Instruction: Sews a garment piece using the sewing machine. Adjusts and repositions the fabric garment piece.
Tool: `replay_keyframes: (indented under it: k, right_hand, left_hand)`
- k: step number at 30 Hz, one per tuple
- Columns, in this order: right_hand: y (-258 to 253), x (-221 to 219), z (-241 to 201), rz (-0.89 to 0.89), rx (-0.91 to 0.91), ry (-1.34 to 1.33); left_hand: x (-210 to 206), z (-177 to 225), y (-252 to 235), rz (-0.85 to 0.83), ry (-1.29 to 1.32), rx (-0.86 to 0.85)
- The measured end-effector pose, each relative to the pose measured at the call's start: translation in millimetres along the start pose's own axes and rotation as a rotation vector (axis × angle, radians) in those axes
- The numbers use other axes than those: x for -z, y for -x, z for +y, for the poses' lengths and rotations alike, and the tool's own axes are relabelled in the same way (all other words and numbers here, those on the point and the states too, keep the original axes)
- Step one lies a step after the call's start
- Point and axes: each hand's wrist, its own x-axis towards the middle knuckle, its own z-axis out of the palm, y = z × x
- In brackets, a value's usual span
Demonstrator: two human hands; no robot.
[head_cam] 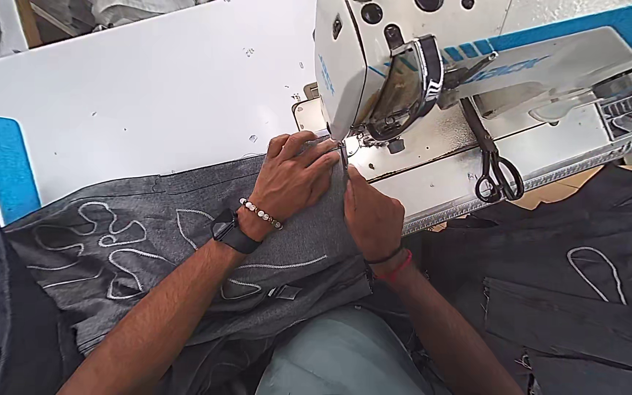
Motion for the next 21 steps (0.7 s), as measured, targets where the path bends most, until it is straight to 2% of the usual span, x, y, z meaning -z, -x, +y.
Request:
replay_keyframes:
  k: [7,11,14,17,19,21]
  right_hand:
    - [-25.1,9.3,-3.6,-0.171,-0.062,0.03]
    - [-36.3,31.8,16.3,-0.275,-0.096,-0.197]
    - [-71.4,39.6,50.2,-0.074,-0.036,-0.099]
    - [-118.7,25.3,83.4,0.001,0.122,0.054]
    - [-130.6,20.1,92.4,0.036,0.184,0.144]
    - [-129.4,20.6,94.0,0.116,0.166,0.207]
  left_hand:
    - [1.4,6.3,-8.3,-0.013,-0.108,0.095]
    - [3.2,27.3,0.5,-0.04,0.071,0.15]
    - [-2.4,24.1,3.1,-0.036,0.114,0.134]
    - [-0.4,21.7,2.3,-0.04,0.12,0.112]
    - [1.9,17.2,3.1,-0.034,0.137,0.083]
    - [3.8,11.9,4.1,-0.034,0.145,0.061]
